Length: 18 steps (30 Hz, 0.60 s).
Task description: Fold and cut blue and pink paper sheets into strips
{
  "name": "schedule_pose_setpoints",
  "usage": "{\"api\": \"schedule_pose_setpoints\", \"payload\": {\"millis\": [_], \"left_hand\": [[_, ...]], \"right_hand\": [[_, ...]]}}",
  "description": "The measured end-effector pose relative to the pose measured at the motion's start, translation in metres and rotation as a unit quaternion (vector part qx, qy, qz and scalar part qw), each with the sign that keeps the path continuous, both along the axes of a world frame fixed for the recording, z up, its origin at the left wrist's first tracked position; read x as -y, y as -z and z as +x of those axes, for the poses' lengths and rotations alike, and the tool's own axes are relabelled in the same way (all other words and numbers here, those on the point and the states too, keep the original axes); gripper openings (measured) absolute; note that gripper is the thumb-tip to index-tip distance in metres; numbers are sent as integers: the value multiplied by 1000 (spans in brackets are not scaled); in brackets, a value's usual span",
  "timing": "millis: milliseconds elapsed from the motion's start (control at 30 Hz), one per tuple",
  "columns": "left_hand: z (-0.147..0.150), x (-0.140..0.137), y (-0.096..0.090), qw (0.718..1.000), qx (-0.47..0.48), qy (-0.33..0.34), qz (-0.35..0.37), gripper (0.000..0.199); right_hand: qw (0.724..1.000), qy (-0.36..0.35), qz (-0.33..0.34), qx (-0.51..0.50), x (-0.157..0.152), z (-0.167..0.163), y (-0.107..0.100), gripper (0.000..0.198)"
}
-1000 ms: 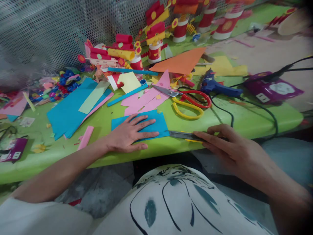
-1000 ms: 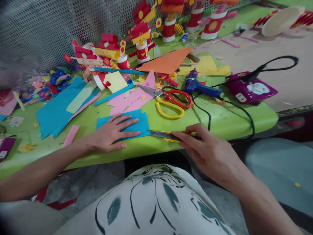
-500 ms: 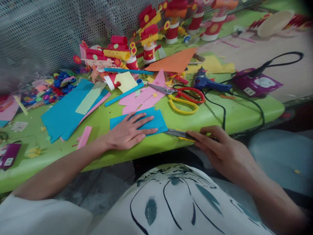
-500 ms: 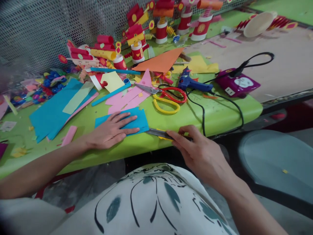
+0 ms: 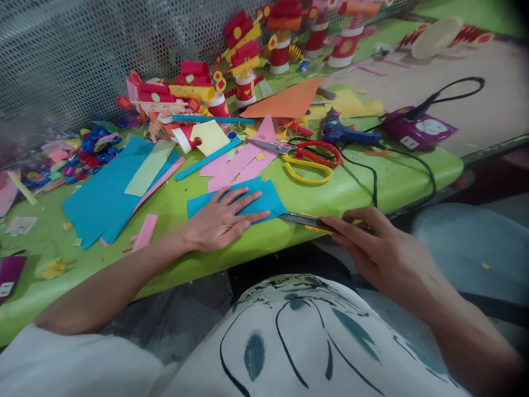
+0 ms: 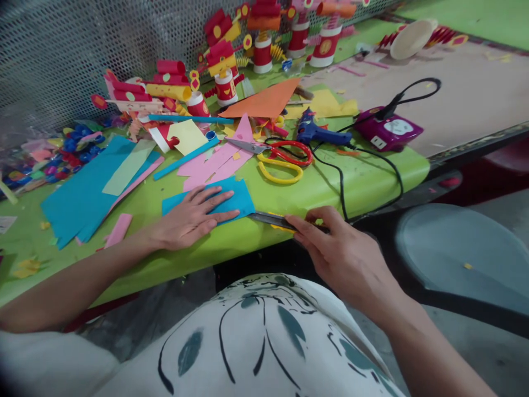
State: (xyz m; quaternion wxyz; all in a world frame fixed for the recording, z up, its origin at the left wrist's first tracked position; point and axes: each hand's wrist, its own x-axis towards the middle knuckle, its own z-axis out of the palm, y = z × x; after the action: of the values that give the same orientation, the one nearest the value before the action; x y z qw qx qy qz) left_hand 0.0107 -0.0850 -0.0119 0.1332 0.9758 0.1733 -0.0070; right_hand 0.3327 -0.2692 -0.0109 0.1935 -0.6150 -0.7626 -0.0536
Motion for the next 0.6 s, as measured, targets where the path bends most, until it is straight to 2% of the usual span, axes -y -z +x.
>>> {"api": "schedule_pose_setpoints", "payload": {"millis": [200, 433, 600], "left_hand": [[0, -1, 5, 1000, 9, -3, 3, 56], [-1, -2, 7, 1000, 14, 3, 8, 56], [-1, -2, 5, 1000, 13, 2, 5, 55]], "right_hand": [[999, 19, -32, -20, 8, 3, -1, 42], [999, 40, -13, -13, 13, -9, 9, 41], [999, 34, -15, -27, 10, -17, 8, 40]]}}
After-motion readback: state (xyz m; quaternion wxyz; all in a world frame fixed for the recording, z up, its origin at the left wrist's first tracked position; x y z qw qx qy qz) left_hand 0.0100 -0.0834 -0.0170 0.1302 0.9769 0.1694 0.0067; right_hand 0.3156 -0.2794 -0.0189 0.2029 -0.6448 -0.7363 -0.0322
